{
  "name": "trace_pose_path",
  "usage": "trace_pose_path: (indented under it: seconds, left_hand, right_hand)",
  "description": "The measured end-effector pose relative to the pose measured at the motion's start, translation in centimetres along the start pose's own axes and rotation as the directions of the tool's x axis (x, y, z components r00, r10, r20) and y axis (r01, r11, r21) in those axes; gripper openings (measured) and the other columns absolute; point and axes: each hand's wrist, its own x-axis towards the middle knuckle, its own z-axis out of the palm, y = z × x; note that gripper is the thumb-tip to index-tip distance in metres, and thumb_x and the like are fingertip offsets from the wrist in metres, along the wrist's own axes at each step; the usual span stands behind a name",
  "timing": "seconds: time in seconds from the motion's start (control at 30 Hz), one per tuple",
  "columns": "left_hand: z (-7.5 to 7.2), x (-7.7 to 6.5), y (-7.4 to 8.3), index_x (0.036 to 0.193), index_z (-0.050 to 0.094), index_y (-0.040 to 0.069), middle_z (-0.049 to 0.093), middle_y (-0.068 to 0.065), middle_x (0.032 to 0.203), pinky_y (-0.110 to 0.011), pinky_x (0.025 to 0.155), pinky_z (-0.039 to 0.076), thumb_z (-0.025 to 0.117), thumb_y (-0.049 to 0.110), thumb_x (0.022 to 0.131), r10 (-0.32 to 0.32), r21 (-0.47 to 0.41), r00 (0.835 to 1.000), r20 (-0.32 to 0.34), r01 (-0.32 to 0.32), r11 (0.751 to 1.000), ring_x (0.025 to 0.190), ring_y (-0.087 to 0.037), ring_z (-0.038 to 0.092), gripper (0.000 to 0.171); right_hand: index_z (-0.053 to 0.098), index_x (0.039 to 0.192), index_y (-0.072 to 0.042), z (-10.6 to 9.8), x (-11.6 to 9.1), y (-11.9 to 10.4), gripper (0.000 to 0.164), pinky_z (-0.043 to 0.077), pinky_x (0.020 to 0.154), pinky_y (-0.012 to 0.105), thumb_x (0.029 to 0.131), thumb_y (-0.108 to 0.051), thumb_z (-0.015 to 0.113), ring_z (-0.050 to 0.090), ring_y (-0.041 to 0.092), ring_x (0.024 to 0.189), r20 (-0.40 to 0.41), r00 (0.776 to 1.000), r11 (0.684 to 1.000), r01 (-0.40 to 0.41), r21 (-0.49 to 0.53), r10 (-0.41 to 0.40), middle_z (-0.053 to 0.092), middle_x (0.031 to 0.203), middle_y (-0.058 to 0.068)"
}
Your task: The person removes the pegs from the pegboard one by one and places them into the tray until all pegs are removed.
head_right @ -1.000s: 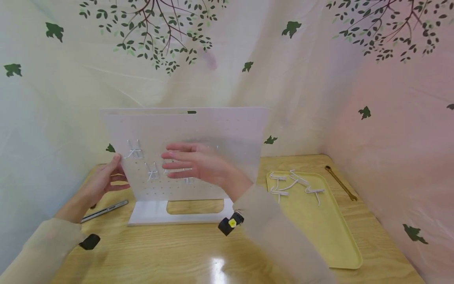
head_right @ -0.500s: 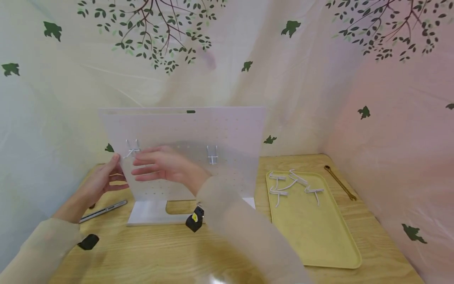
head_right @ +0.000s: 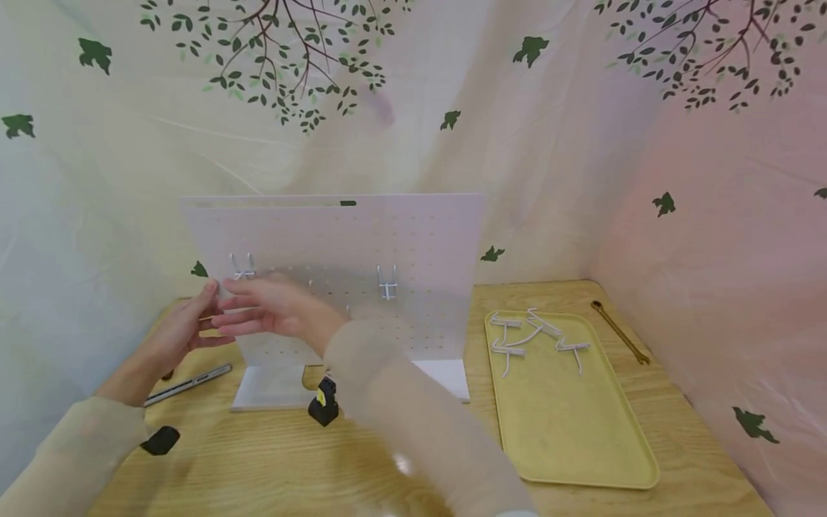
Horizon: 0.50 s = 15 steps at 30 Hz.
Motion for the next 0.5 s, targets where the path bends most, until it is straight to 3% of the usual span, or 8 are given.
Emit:
trace_pose_path:
  seconds: [0.13,0.3,0.4,0.5]
  left_hand:
    - [0.03,0.11,-0.01,0.117,0.053,0.001,0.060,-0.011,0.114,-0.039,0.085,0.060,0.029,0.068,0.102,-0.012,0.012,1.000,-0.003,0.012,1.000,0.100,-0.018,0.066,0.072]
    - [-0.02,0.17,-0.04,0.144,0.045,-0.001,0.056,-0.018,0.131,-0.041,0.088,0.059,0.028,0.071,0.100,-0.018,0.020,1.000,0.015,0.018,1.000,0.106,-0.017,0.065,0.085]
    - [-0.07,0.19,-0.05,0.151,0.039,0.000,0.053,-0.022,0.137,-0.041,0.088,0.059,0.027,0.071,0.100,-0.013,0.016,1.000,0.026,0.013,1.000,0.105,-0.013,0.066,0.088]
    - [-0.08,0.20,-0.09,0.151,0.039,0.000,0.053,-0.022,0.136,-0.041,0.088,0.059,0.027,0.071,0.100,-0.007,0.019,1.000,0.029,0.006,1.000,0.105,-0.014,0.065,0.089]
  right_hand:
    - [0.053,0.138,0.005,0.34,0.17,0.12,0.040,0.054,0.095,0.045,0.106,-0.019,0.056,0.065,0.038,0.117,-0.004,1.000,1.000,0.014,0.019,-0.014,0.064,0.129,0.024]
    - [0.052,0.137,0.008,0.60,0.40,0.11,0.039,0.057,0.091,0.043,0.107,-0.016,0.055,0.064,0.040,0.118,-0.013,0.999,0.998,0.049,0.043,-0.048,0.058,0.137,0.026]
    - [0.051,0.136,0.010,0.64,0.55,0.14,0.038,0.057,0.091,0.043,0.107,-0.013,0.054,0.061,0.041,0.121,-0.024,0.998,0.996,0.061,0.063,-0.059,0.057,0.137,0.027]
    - [0.051,0.137,0.011,0.65,0.63,0.15,0.037,0.057,0.091,0.044,0.106,-0.011,0.053,0.064,0.040,0.117,-0.037,0.997,0.995,0.068,0.072,-0.066,0.067,0.120,0.023]
